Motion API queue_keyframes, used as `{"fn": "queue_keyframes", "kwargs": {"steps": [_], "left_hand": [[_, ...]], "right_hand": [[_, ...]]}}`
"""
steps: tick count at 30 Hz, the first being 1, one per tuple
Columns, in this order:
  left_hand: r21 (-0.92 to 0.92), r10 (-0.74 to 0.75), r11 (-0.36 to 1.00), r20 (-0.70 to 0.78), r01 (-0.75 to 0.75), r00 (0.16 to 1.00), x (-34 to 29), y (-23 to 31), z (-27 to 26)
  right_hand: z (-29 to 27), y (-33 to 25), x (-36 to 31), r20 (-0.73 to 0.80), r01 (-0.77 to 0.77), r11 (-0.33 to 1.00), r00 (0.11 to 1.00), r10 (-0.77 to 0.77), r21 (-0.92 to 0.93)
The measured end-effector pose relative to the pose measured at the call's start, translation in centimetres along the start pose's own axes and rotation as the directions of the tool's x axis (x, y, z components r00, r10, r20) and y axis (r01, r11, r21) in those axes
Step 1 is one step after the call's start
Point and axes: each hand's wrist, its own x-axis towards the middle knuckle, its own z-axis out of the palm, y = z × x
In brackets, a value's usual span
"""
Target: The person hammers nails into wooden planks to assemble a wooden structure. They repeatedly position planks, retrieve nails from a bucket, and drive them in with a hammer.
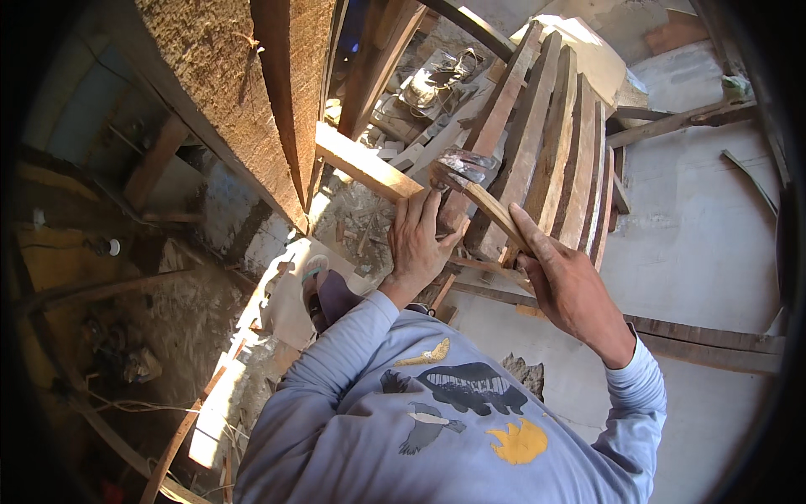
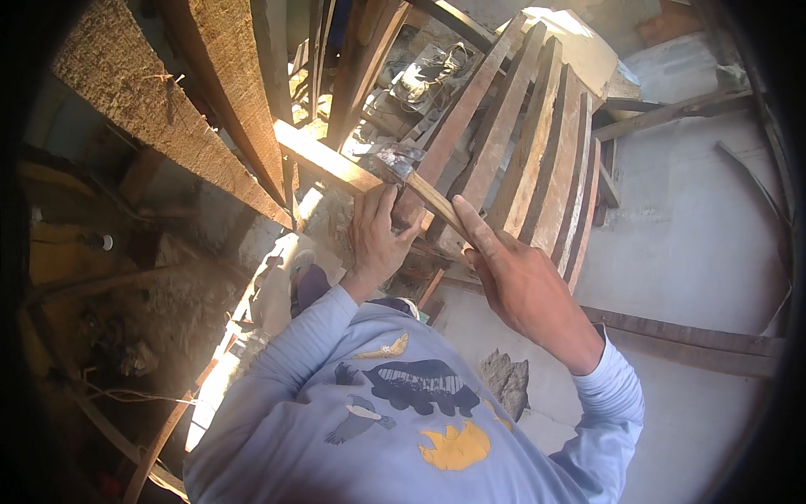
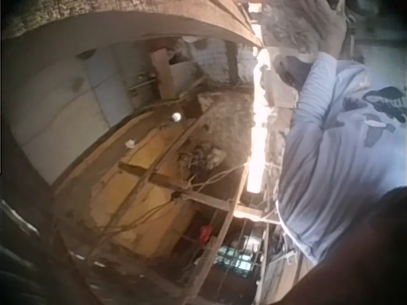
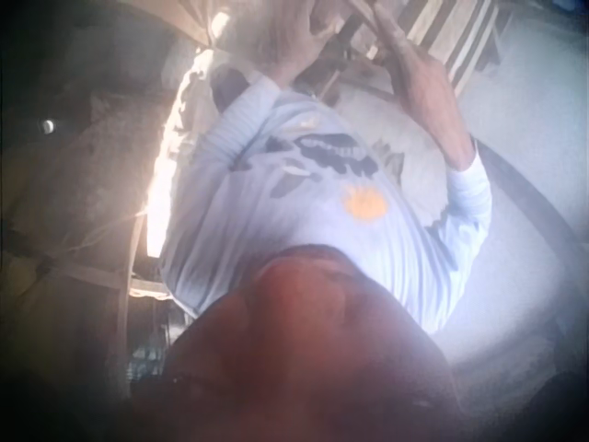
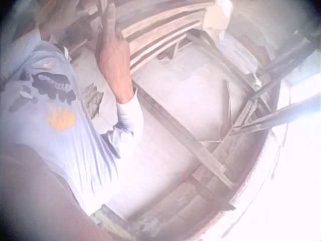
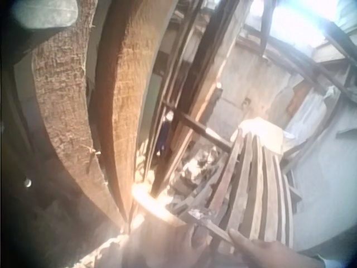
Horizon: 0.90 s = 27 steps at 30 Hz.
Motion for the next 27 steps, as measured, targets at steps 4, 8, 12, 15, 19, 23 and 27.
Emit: {"fn": "queue_keyframes", "kwargs": {"steps": [4, 8, 12, 15, 19, 23, 27], "left_hand": [[-0.013, 0.011, 1.000, 0.006, -0.011, 1.000, 0.0, 0.2, -0.5], [0.014, 0.021, 1.000, 0.014, -0.021, 1.000, -0.1, 0.0, -0.3], [0.045, -0.004, 0.999, 0.019, 0.003, 1.000, 0.0, 0.0, -0.3], [0.062, -0.037, 0.997, 0.015, 0.036, 0.999, 0.2, 0.5, -0.8], [0.078, -0.025, 0.997, -0.018, 0.027, 1.000, 0.3, 0.5, -0.6], [0.051, -0.004, 0.999, -0.021, 0.005, 1.000, 0.3, -0.1, -0.7], [0.090, -0.043, 0.995, -0.015, 0.044, 0.999, 0.1, 0.1, -1.0]], "right_hand": [[-0.4, -0.9, 0.0, -0.135, 0.053, 0.999, 0.989, -0.052, 0.006], [-0.3, -0.4, -0.3, 0.022, -0.003, 0.992, 1.000, 0.006, -0.123], [-1.5, -1.3, 0.2, -0.060, 0.037, 0.995, 0.997, -0.043, -0.093], [-1.3, -2.0, 0.6, -0.222, 0.122, 0.993, 0.968, -0.119, -0.002], [-0.9, -1.1, 0.1, -0.039, 0.020, 0.994, 0.999, -0.024, -0.107], [-1.6, -2.4, 0.1, -0.154, 0.029, 0.998, 0.987, -0.038, -0.065], [-1.0, -2.6, 0.0, -0.281, 0.036, 0.998, 0.958, -0.050, -0.055]]}}
